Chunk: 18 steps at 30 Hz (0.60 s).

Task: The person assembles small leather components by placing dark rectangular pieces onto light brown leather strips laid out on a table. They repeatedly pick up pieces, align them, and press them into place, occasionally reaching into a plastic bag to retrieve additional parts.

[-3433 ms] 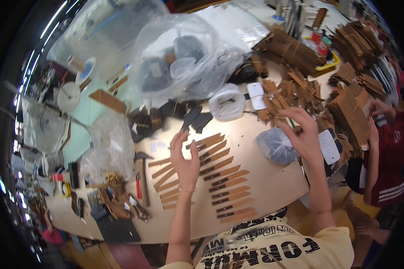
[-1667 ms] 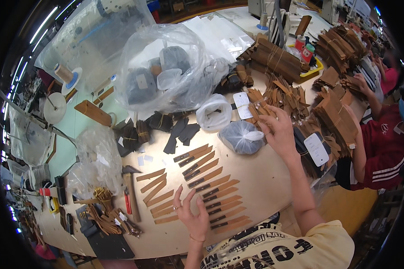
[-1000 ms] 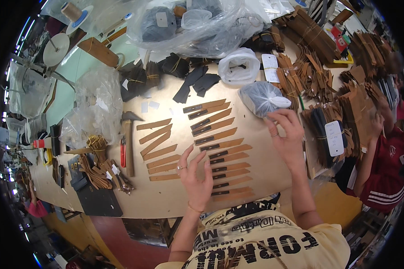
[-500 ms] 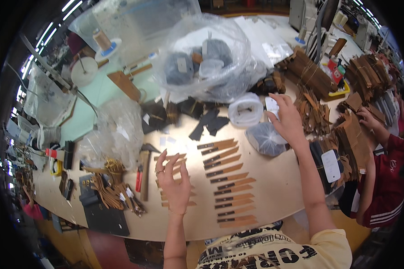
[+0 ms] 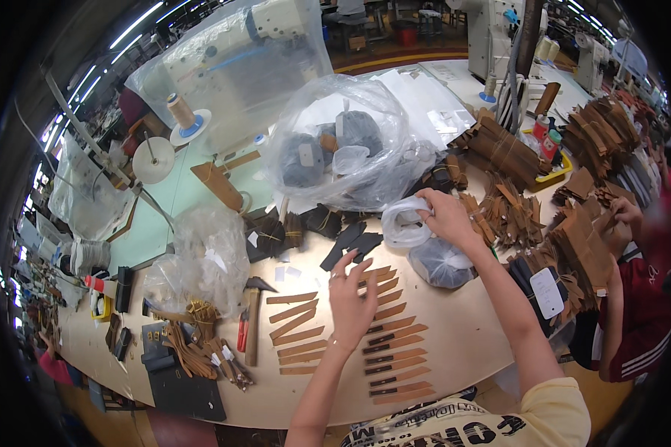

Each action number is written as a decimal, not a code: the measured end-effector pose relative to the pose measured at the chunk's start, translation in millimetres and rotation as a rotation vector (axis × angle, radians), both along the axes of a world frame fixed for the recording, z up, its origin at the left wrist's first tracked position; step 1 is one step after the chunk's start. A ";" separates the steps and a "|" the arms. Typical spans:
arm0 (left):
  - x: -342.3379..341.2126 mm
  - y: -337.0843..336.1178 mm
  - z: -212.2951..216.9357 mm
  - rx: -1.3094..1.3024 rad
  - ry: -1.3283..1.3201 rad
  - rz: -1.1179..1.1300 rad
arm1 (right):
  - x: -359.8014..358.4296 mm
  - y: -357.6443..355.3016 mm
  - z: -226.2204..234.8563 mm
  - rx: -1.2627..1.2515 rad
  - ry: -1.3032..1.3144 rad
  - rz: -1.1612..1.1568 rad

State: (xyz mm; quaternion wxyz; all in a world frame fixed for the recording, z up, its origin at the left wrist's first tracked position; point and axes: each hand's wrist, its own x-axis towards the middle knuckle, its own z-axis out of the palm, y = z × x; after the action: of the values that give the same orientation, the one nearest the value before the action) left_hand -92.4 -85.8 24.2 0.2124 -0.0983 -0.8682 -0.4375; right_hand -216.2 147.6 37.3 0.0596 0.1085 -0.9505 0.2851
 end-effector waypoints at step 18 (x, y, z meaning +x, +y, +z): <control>-93.1 54.9 -63.3 -0.569 -0.180 -0.164 | -22.1 -12.4 -50.2 0.600 0.329 0.175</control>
State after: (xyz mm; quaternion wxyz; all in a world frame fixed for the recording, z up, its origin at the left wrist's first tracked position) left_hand -185.5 -30.9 -39.1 0.0629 -0.1843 -0.9604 -0.1993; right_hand -238.3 135.1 -12.9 0.1527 0.2467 -0.9567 -0.0240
